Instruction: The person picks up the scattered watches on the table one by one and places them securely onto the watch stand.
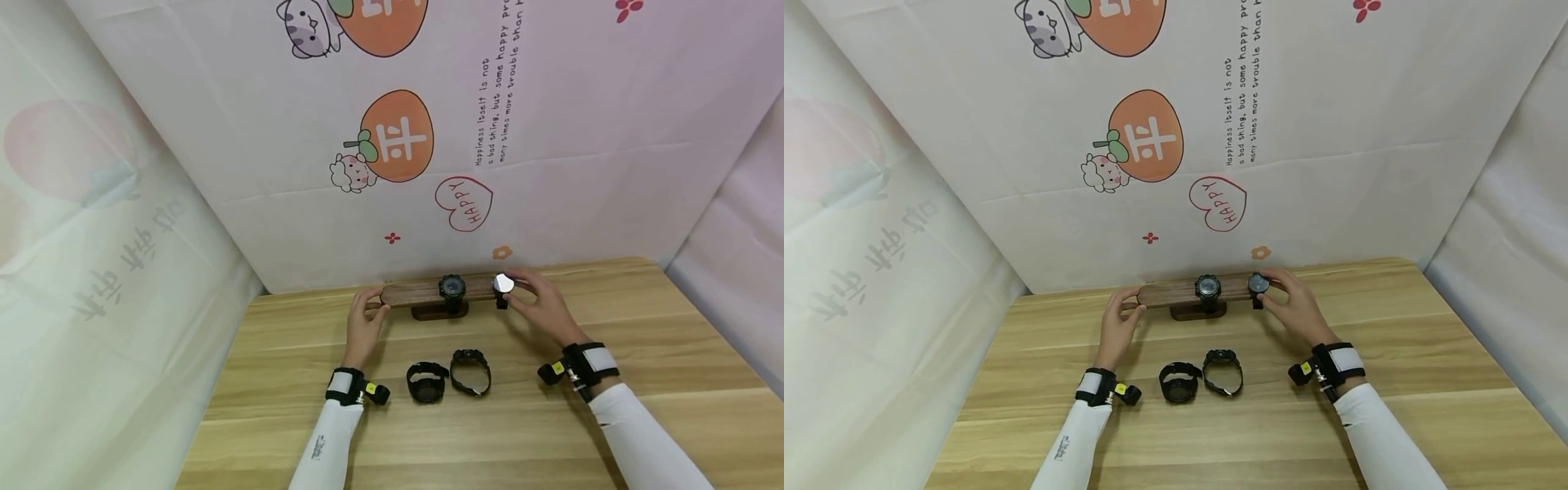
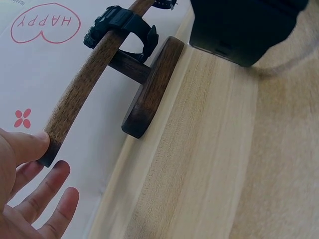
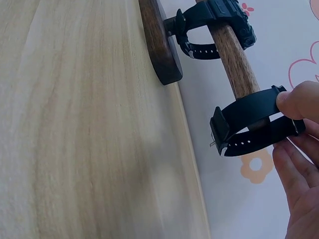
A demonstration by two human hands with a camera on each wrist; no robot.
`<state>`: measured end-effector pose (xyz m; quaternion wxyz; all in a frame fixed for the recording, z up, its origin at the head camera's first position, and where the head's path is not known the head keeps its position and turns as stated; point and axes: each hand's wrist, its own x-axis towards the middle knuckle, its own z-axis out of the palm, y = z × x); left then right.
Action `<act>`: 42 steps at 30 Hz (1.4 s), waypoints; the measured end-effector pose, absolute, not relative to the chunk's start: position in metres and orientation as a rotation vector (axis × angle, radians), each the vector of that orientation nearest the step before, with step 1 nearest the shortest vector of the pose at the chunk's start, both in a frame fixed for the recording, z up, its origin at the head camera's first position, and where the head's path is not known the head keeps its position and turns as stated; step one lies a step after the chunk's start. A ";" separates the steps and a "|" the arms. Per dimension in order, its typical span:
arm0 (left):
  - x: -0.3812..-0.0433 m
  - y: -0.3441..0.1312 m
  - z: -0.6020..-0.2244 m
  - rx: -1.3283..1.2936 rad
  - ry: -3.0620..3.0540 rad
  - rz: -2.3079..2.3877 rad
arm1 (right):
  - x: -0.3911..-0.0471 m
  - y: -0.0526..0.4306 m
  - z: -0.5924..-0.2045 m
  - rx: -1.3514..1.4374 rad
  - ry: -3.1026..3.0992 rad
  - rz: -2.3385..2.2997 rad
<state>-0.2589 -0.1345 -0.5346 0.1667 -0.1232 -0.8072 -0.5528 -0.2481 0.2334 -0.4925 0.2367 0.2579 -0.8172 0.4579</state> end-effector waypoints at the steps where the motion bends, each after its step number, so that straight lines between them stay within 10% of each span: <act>1: -0.259 -0.135 -0.535 -0.347 -2.296 -1.575 | -0.247 0.232 -0.491 0.711 -2.239 1.259; 42: -0.258 -0.134 -0.535 -0.352 -2.283 -1.576 | -0.274 0.243 -0.527 0.643 -2.415 1.317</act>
